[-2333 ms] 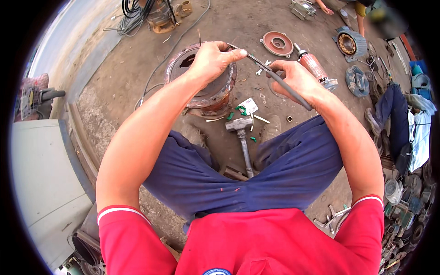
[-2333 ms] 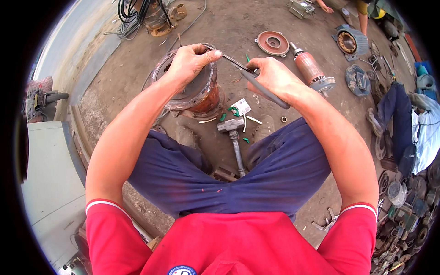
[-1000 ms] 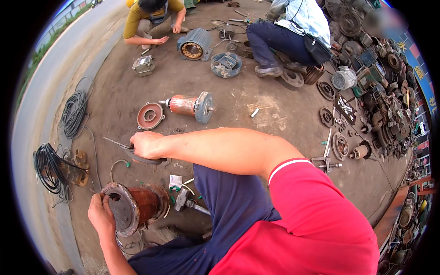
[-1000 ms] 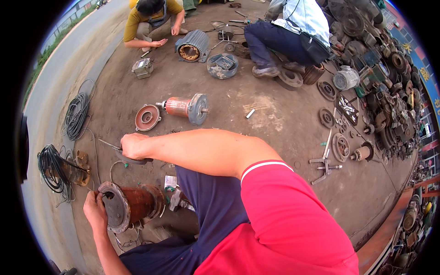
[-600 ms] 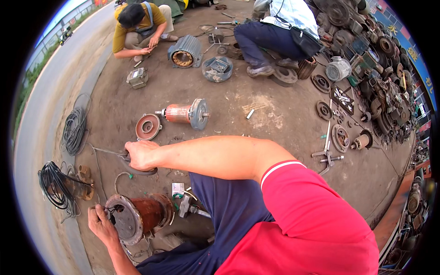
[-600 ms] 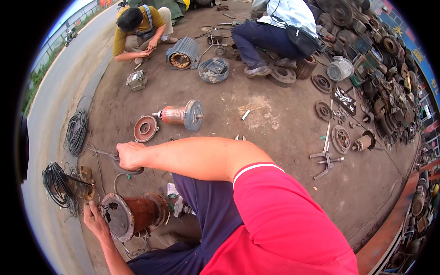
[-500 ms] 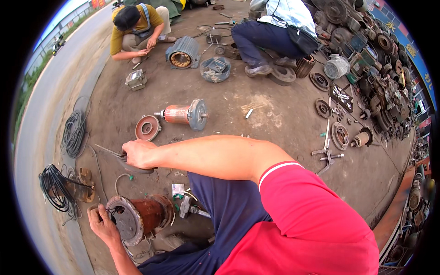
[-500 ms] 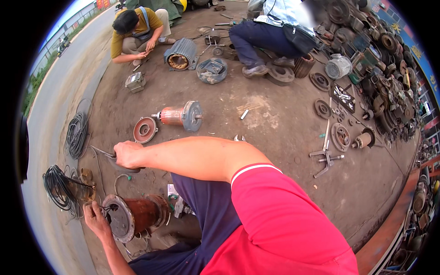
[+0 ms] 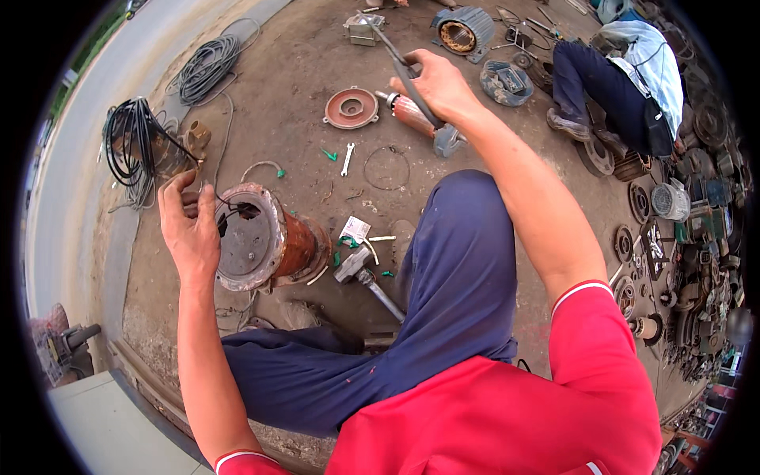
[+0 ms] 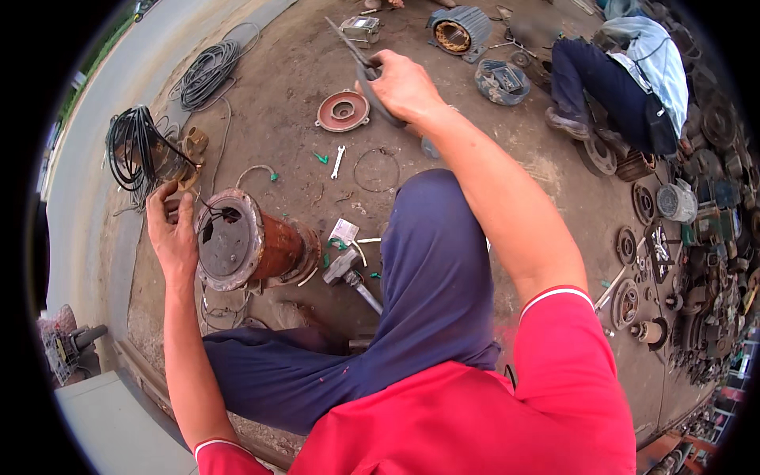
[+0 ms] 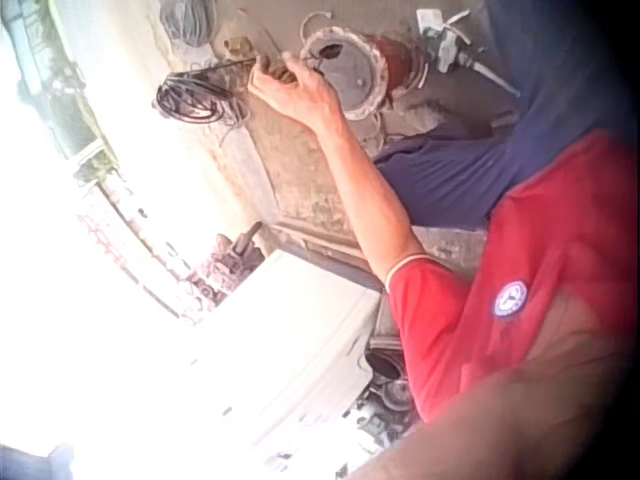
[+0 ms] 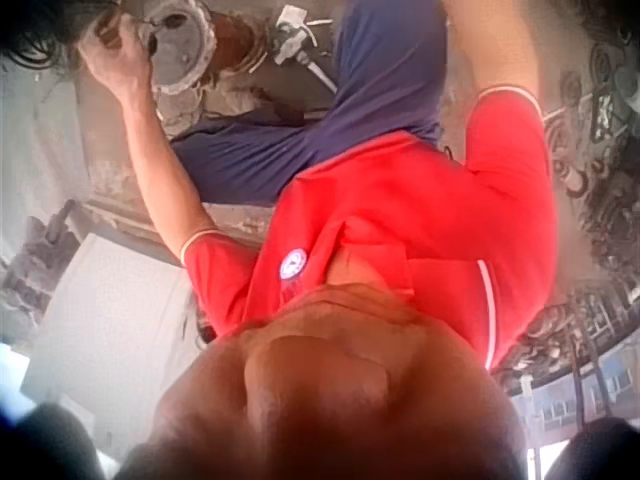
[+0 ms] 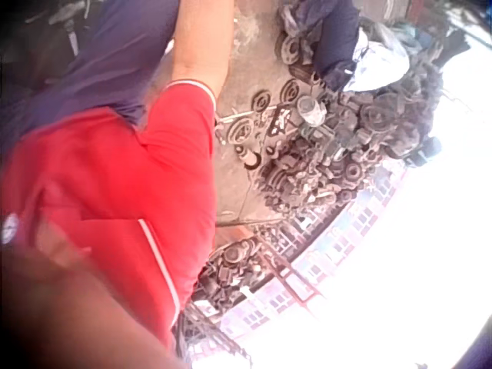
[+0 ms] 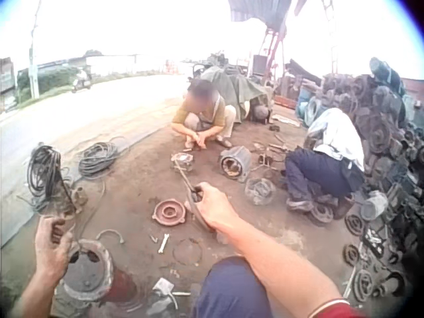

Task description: The person sits on the ground and works on a disassembled electric motor. They use a green plastic tie to secure wires inside the motor casing, then use scissors to cut the excess tie. Finally, they pull and separate a long black cable from the motor assembly.

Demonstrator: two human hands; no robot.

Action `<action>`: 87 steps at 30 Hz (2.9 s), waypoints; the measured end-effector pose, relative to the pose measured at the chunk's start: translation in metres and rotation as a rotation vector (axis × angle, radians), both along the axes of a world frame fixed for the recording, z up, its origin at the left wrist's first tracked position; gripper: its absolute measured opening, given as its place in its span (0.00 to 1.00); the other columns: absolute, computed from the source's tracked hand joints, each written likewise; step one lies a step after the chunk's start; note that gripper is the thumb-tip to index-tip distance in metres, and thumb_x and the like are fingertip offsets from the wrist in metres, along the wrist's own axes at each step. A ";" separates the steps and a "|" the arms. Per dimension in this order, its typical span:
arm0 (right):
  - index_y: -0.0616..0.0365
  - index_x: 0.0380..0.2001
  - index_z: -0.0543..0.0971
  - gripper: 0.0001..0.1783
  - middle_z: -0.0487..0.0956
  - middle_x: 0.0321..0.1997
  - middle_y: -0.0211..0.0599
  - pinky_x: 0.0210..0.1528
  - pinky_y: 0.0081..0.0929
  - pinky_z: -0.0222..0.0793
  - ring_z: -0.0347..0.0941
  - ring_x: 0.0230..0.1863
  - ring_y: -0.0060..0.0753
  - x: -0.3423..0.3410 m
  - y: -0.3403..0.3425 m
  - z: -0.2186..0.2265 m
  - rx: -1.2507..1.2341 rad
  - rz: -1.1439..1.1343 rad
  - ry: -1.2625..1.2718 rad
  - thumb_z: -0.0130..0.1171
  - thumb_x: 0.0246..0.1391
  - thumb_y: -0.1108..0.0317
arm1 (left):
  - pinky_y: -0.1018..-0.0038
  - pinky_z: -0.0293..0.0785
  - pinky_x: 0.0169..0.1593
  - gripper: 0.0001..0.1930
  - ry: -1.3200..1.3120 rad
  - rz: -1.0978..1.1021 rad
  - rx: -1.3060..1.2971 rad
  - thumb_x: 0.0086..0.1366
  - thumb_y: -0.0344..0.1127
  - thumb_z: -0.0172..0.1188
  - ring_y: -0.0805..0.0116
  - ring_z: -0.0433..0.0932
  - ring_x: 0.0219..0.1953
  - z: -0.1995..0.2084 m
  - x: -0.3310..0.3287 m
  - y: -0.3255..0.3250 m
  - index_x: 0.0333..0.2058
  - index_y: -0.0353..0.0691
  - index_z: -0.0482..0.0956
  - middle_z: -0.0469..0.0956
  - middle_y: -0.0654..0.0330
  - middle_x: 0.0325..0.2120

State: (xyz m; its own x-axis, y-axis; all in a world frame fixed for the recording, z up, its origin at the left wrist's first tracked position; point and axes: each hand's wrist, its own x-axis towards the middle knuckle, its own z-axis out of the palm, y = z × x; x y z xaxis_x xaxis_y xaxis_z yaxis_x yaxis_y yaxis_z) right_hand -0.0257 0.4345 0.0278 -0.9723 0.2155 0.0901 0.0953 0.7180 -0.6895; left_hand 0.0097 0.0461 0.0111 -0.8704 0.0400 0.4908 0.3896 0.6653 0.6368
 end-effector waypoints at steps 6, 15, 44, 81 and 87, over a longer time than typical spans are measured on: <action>0.52 0.57 0.74 0.30 0.82 0.50 0.51 0.55 0.45 0.72 0.78 0.53 0.54 0.072 0.066 -0.116 0.455 -0.166 -0.237 0.63 0.54 0.52 | 0.73 0.75 0.41 0.16 0.020 0.032 0.024 0.66 0.31 0.64 0.70 0.77 0.36 -0.004 -0.005 -0.017 0.51 0.35 0.76 0.74 0.58 0.43; 0.55 0.55 0.75 0.25 0.80 0.51 0.51 0.55 0.44 0.71 0.77 0.54 0.54 0.141 0.143 -0.250 0.418 -0.019 -0.432 0.64 0.54 0.60 | 0.69 0.78 0.37 0.17 -0.039 -0.032 0.047 0.61 0.24 0.64 0.65 0.81 0.36 0.004 -0.007 -0.001 0.49 0.33 0.73 0.71 0.54 0.47; 0.61 0.54 0.74 0.18 0.66 0.64 0.60 0.67 0.48 0.62 0.64 0.67 0.55 0.086 -0.122 0.138 0.234 0.640 0.737 0.56 0.60 0.73 | 0.58 0.73 0.53 0.19 -0.269 0.132 -0.057 0.64 0.40 0.62 0.47 0.78 0.46 -0.018 -0.018 -0.039 0.50 0.36 0.76 0.72 0.47 0.51; 0.63 0.56 0.75 0.25 0.69 0.63 0.53 0.62 0.40 0.71 0.68 0.64 0.47 0.110 -0.090 0.054 -0.108 0.476 0.806 0.63 0.54 0.74 | 0.65 0.75 0.45 0.15 -0.622 0.053 -0.232 0.63 0.40 0.63 0.60 0.80 0.36 0.033 0.003 -0.052 0.38 0.31 0.82 0.80 0.51 0.29; 0.58 0.51 0.77 0.25 0.75 0.57 0.44 0.58 0.39 0.70 0.73 0.58 0.46 0.104 -0.100 0.010 -0.154 0.420 0.382 0.65 0.46 0.78 | 0.55 0.74 0.46 0.09 -0.590 -0.247 -0.758 0.59 0.32 0.63 0.45 0.79 0.41 0.018 0.033 -0.027 0.36 0.35 0.82 0.81 0.51 0.35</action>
